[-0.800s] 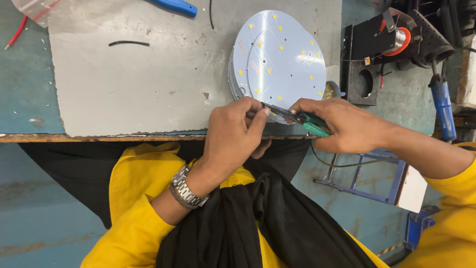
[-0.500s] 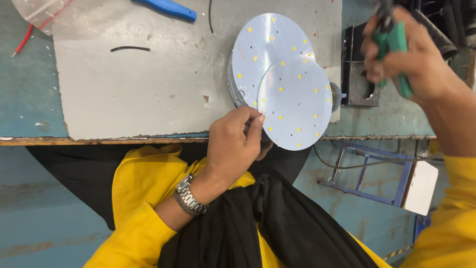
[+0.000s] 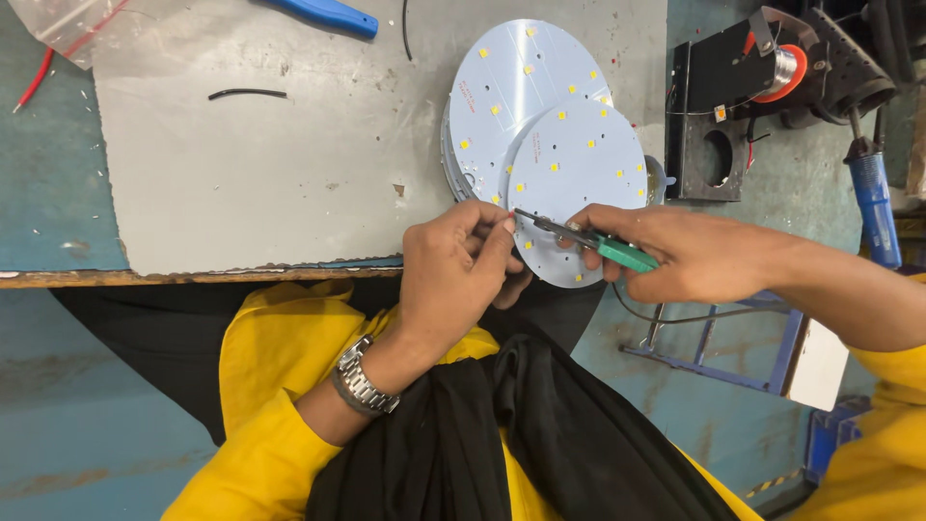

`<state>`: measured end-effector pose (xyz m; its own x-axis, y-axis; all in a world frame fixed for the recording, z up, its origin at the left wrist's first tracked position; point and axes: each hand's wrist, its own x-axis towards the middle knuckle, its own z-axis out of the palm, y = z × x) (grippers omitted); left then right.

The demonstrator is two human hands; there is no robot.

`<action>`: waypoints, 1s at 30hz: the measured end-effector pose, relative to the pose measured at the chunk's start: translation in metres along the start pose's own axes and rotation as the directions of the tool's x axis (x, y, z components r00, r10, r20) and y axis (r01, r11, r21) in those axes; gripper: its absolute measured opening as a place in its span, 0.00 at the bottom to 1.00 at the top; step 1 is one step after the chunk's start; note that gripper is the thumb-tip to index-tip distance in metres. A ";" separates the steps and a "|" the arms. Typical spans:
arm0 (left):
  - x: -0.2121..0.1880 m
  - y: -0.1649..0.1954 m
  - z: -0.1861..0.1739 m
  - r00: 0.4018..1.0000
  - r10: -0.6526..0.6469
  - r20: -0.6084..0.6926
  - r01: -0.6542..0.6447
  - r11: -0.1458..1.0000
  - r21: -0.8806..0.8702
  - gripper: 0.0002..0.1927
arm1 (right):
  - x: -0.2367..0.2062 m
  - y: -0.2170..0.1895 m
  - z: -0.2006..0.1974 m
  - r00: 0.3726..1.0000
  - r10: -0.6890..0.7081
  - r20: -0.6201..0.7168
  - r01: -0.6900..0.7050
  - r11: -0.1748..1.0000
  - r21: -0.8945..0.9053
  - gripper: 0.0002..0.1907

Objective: The person strips the ends of red and black wires with pliers, applies flux, and solders them to contact points on circular LED modules. They repeat this process for multiple modules, moving finished units aside.

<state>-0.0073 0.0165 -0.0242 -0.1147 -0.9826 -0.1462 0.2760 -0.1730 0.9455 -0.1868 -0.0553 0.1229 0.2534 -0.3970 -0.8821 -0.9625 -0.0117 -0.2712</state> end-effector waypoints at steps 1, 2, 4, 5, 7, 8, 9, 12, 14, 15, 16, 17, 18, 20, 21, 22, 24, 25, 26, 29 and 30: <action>0.001 0.000 0.000 1.000 -0.004 -0.014 0.004 1.000 0.012 0.08 | 0.001 -0.001 0.000 1.000 -0.002 -0.007 0.002 1.000 -0.009 0.33; 0.002 0.000 0.000 1.000 0.009 -0.026 -0.010 1.000 -0.011 0.08 | 0.002 0.000 0.000 1.000 -0.004 -0.014 0.004 1.000 -0.017 0.34; 0.005 0.000 0.001 0.998 0.037 -0.048 -0.039 0.998 -0.054 0.08 | 0.003 0.002 -0.001 0.999 -0.027 -0.023 0.027 1.000 -0.006 0.34; 0.007 0.000 0.000 0.998 0.042 -0.053 -0.045 0.998 -0.051 0.07 | 0.005 0.003 -0.001 0.998 -0.049 -0.028 0.050 0.999 0.010 0.34; 0.012 0.000 -0.002 0.997 0.051 -0.065 -0.054 0.998 -0.043 0.07 | 0.008 0.004 -0.003 0.995 -0.089 -0.039 0.090 0.996 0.012 0.33; 0.014 0.001 -0.003 0.997 0.058 -0.059 -0.061 0.997 -0.041 0.07 | 0.009 0.004 -0.004 0.993 -0.107 -0.046 0.107 0.994 -0.003 0.31; 0.016 0.001 -0.005 0.996 0.066 -0.054 -0.068 0.997 -0.038 0.07 | 0.010 0.004 -0.005 0.991 -0.124 -0.053 0.124 0.992 -0.018 0.30; 0.023 0.005 -0.007 0.995 0.089 -0.049 -0.088 0.996 0.010 0.07 | 0.012 0.001 -0.010 0.996 -0.055 -0.066 0.051 0.997 -0.049 0.31; 0.025 0.007 -0.008 0.995 0.090 -0.048 -0.088 0.995 0.037 0.07 | 0.012 0.000 -0.013 0.994 -0.086 -0.073 0.083 0.996 -0.042 0.32; 0.027 0.008 -0.008 0.995 0.087 -0.046 -0.085 0.995 0.041 0.08 | 0.012 -0.001 -0.014 0.992 -0.100 -0.076 0.097 0.995 -0.037 0.33; 0.028 0.009 -0.008 0.996 0.084 -0.042 -0.082 0.996 0.045 0.08 | 0.012 -0.002 -0.015 0.995 -0.057 -0.077 0.052 0.997 -0.066 0.30; 0.029 0.009 -0.008 0.996 0.081 -0.040 -0.079 0.996 0.046 0.08 | 0.012 -0.003 -0.016 0.997 -0.013 -0.079 0.005 0.996 -0.093 0.28; 0.031 0.009 -0.008 0.996 0.077 -0.038 -0.075 0.996 0.048 0.08 | 0.012 -0.003 -0.016 0.996 0.031 -0.082 -0.041 0.992 -0.119 0.26; 0.032 0.010 -0.008 0.996 0.078 -0.034 -0.076 0.995 0.057 0.08 | 0.012 -0.004 -0.017 0.994 -0.010 -0.105 -0.001 0.994 -0.111 0.30; 0.033 0.009 -0.008 0.996 0.084 -0.032 -0.081 0.995 0.063 0.08 | 0.013 -0.004 -0.018 0.993 -0.031 -0.116 0.018 0.994 -0.107 0.32; 0.034 0.009 -0.008 0.996 0.089 -0.029 -0.087 0.994 0.068 0.08 | 0.013 -0.005 -0.018 0.992 -0.031 -0.120 0.019 0.995 -0.097 0.33; 0.035 0.009 -0.008 0.995 0.092 -0.028 -0.090 0.994 0.069 0.08 | 0.013 -0.006 -0.019 0.991 -0.033 -0.132 0.023 0.997 -0.077 0.33; 0.035 0.009 -0.008 0.995 0.094 -0.028 -0.092 0.993 0.070 0.08 | 0.014 -0.006 -0.019 0.990 -0.026 -0.141 0.014 0.996 -0.090 0.33; 0.036 0.009 -0.008 0.994 0.101 -0.031 -0.098 0.992 0.074 0.08 | 0.014 -0.006 -0.020 0.989 -0.020 -0.149 0.005 0.995 -0.104 0.32; 0.036 0.008 -0.007 0.990 0.129 -0.048 -0.124 0.987 0.104 0.07 | 0.016 -0.002 -0.020 0.984 -0.059 -0.169 0.043 0.994 -0.101 0.31; 0.035 0.008 -0.006 0.988 0.145 -0.059 -0.137 0.983 0.124 0.07 | 0.016 0.001 -0.020 0.981 -0.081 -0.174 0.065 0.994 -0.093 0.30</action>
<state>-0.0030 -0.0197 -0.0231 -0.0171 -0.9995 -0.0247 0.1690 -0.0272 0.9852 -0.1856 -0.0804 0.1161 0.3096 -0.5485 -0.7767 -0.9487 -0.1227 -0.2915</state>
